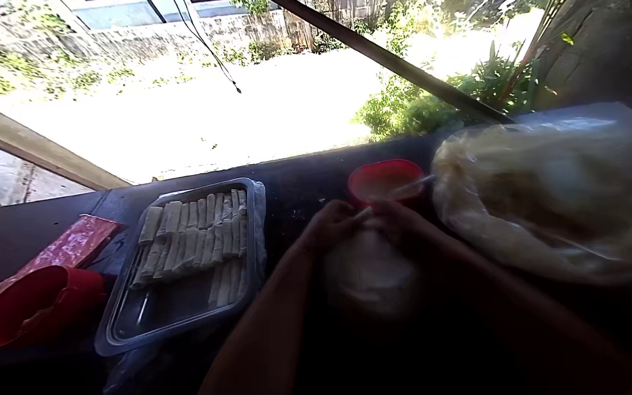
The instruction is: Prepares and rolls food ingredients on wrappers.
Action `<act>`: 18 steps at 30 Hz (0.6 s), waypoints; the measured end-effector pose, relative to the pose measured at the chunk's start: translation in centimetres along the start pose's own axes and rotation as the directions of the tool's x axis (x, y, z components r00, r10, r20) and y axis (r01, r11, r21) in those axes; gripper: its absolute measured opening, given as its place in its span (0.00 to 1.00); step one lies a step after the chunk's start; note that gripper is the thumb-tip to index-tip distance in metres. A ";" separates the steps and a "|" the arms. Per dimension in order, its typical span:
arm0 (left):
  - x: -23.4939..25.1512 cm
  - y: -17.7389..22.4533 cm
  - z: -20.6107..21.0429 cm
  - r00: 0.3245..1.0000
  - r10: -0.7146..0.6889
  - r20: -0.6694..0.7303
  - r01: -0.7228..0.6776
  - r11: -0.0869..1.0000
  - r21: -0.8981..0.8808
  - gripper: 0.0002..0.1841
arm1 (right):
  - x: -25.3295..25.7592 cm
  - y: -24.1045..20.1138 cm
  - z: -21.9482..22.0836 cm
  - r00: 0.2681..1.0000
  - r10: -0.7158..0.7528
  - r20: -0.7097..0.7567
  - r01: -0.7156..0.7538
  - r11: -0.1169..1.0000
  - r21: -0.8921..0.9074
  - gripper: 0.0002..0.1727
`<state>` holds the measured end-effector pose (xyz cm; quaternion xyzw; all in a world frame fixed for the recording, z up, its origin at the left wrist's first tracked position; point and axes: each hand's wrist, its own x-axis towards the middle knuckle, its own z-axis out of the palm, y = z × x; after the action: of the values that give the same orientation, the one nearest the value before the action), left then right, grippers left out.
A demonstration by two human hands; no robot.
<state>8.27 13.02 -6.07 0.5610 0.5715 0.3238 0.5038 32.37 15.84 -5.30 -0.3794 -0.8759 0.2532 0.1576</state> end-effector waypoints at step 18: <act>-9.6 0.6 6.2 0.876 0.478 -0.065 -0.360 0.738 0.571 0.18 | -4.9 -1.8 -1.4 0.930 -0.367 -0.010 0.367 0.929 0.043 0.17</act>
<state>12.94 2.60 -5.19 0.7575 0.5465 0.3110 0.1754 35.20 11.53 -3.56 -0.2056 -0.9255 0.2381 0.2111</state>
